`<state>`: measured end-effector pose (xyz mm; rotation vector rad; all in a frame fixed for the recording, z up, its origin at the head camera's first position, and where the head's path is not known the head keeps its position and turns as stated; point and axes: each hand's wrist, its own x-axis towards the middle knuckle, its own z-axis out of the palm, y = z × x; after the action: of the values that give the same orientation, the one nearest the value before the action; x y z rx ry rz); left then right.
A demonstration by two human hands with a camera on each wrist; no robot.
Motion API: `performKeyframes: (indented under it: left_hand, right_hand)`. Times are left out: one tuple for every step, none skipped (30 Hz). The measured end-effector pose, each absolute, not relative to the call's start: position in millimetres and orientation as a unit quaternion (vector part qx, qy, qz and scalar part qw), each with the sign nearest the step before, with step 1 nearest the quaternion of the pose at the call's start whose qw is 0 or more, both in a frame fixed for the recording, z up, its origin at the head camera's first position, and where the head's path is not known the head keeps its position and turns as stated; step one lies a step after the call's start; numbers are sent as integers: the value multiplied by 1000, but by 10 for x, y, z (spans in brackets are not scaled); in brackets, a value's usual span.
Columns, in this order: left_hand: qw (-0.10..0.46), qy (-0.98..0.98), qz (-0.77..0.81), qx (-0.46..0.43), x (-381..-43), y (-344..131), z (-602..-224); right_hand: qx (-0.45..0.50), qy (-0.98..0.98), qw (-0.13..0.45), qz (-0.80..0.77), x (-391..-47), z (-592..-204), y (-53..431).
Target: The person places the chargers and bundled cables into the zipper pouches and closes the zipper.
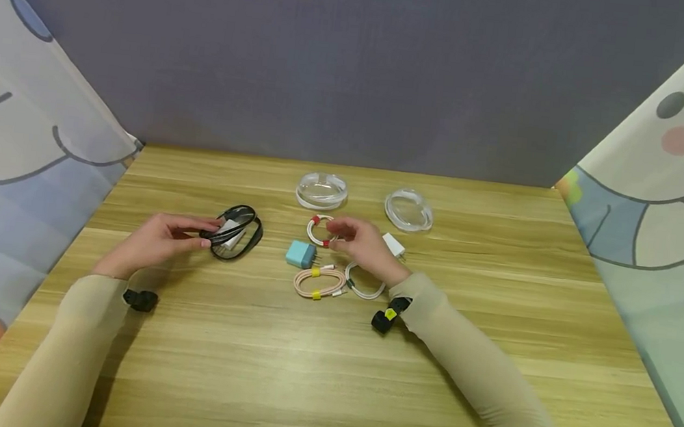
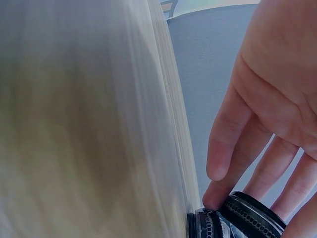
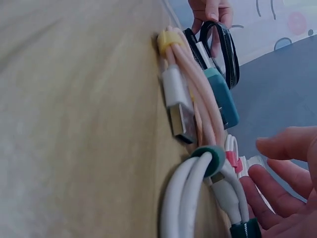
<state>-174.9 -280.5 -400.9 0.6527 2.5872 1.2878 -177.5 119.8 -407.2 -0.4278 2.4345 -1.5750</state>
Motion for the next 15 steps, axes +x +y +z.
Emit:
performKeyframes:
  left_hand:
    - [90,870,434,218,-1748,-2804,-4011]
    - [90,870,434,217,-1746,-2804,-4013]
    - [89,871,432,217,-1744,-2805,-4015]
    - [89,872,432,213,-1741,-2803,-4017]
    - [90,873,433,208,-1739,-2802,-4019]
    - [90,873,433,208,-1737,-2804,-4019]
    - [90,873,432,207,-1734,-2806,-4017]
    - [91,873,432,207,-1732,-2806,-4013]
    - [91,874,430,206,-1728,-2806,-4009]
    - [91,875,431,201,-1725,-2803,-4006]
    - [91,877,429,197,-1722,-2802,-4003]
    - [90,877,428,197,-1721,-2799,-4000]
    - [90,878,427,198,-1722,-2797,-4000]
    - [89,878,427,199,-1723,-2795,-4000]
    - [89,878,427,199,-1723,-2792,-4001]
  right_hand:
    - [-145,827,107,-532,-1781,-4083,1202]
    - [-147,829,110,-529,-1784,-4089,1208]
    - [-149,832,112,-523,-1788,-4097,1214]
    - [-151,834,113,-518,-1791,-4103,1217]
    - [-154,838,114,-511,-1795,-4111,1220]
    - [-158,842,113,-504,-1797,-4115,1222]
    - [-159,846,112,-496,-1799,-4118,1220]
    - [-161,851,111,-487,-1802,-4123,1219]
    - [-161,855,110,-481,-1806,-4128,1215]
    - [-161,858,108,-476,-1809,-4133,1211]
    - [-162,860,107,-472,-1810,-4135,1207]
    - [-161,862,107,-468,-1810,-4136,1203]
    - [-161,864,107,-465,-1806,-4133,1200]
    - [-160,865,107,-463,-1803,-4130,1198]
    - [-159,865,109,-462,-1798,-4123,1197]
